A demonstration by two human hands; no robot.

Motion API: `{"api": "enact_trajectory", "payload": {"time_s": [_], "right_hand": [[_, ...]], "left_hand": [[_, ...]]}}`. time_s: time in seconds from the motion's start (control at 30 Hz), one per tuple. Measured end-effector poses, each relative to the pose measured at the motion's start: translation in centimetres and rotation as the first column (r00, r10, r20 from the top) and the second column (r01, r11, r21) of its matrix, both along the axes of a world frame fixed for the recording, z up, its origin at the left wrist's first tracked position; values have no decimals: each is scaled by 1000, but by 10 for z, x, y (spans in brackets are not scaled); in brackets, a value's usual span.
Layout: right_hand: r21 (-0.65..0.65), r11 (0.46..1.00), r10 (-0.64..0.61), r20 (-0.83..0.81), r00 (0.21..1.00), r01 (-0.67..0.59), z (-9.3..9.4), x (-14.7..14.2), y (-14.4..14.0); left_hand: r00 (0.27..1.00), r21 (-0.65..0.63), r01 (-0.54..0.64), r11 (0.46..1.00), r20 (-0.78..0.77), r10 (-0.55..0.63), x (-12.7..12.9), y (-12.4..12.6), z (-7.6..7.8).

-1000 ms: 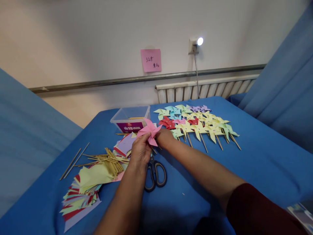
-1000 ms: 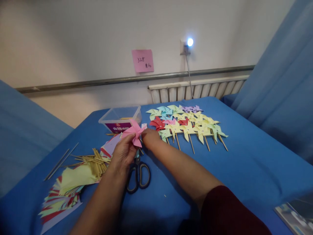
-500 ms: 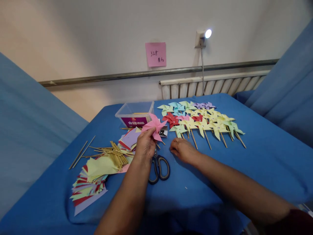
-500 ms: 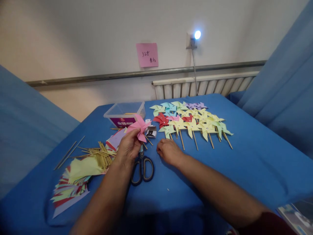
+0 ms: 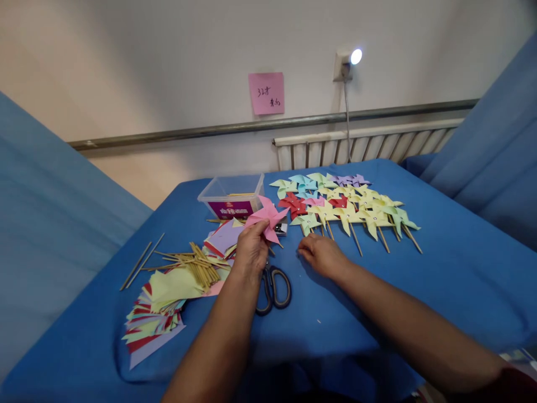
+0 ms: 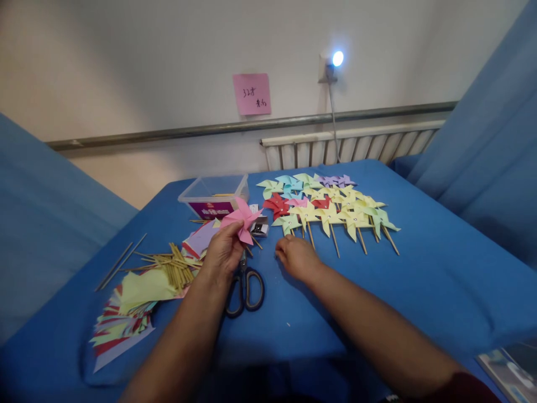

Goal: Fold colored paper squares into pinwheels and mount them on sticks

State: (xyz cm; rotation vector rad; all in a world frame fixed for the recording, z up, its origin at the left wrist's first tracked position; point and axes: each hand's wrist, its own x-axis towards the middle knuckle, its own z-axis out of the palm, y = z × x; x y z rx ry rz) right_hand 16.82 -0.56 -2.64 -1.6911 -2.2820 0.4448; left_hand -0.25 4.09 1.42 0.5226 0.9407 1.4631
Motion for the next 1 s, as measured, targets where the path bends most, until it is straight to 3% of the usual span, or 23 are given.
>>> {"api": "enact_trajectory", "payload": {"time_s": [0.17,0.47,0.7,1.0], "right_hand": [[-12,999,36,61,997,-35,2,-14,-5],[-44,998,-50,88,995,54,2,-6,-3],[-22,998,-55,225,973,62,5,-9,-4],[2,999,-49,249,967,51,5,-10,-7]], "left_hand": [[1000,-4,15,1000,-22,-15,1,-1,-1],[996,22,78,997,-32,-77,2,-1,-8],[994,31,93,995,-56,-91,2,-1,-11],[982,65,122,990,-155,-111,7,-4,-11]]}}
